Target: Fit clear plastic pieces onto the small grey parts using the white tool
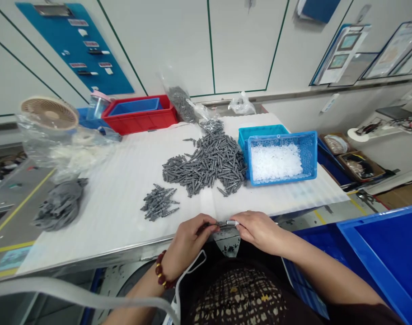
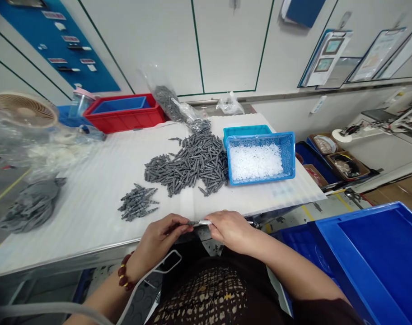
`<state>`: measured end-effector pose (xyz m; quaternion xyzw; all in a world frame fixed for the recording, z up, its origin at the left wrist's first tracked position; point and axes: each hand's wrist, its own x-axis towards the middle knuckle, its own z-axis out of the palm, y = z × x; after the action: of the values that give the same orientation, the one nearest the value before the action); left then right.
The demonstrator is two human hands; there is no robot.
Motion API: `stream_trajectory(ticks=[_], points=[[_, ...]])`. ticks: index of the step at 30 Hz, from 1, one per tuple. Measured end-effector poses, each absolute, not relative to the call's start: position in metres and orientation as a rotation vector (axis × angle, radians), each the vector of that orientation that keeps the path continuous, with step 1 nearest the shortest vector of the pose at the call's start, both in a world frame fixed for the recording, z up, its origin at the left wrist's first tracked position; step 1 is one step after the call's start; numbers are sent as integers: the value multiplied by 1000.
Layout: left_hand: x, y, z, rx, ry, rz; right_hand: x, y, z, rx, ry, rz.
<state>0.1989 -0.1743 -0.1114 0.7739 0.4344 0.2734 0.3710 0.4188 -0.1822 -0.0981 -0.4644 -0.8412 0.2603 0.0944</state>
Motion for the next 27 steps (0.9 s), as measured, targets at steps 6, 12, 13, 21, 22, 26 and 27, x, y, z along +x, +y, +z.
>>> stream_trajectory(ticks=[6, 12, 13, 21, 22, 26, 27], points=[[205, -180, -111, 2133, 1077, 716, 415, -187, -94, -1445, -2576, 719], [203, -180, -116, 1979, 1043, 602, 416, -189, -92, -1362, -2627, 725], [203, -180, -117, 1982, 1038, 585, 415, -190, -92, -1347, -2639, 733], [209, -187, -116, 2249, 1005, 633, 408, -191, -96, -1421, -2627, 585], [209, -188, -115, 2253, 1006, 636, 408, -191, -97, -1446, -2619, 569], [209, -186, -113, 2213, 1017, 641, 410, -190, -96, -1454, -2598, 614], [208, -185, -114, 2199, 1023, 640, 411, -189, -95, -1426, -2599, 650]])
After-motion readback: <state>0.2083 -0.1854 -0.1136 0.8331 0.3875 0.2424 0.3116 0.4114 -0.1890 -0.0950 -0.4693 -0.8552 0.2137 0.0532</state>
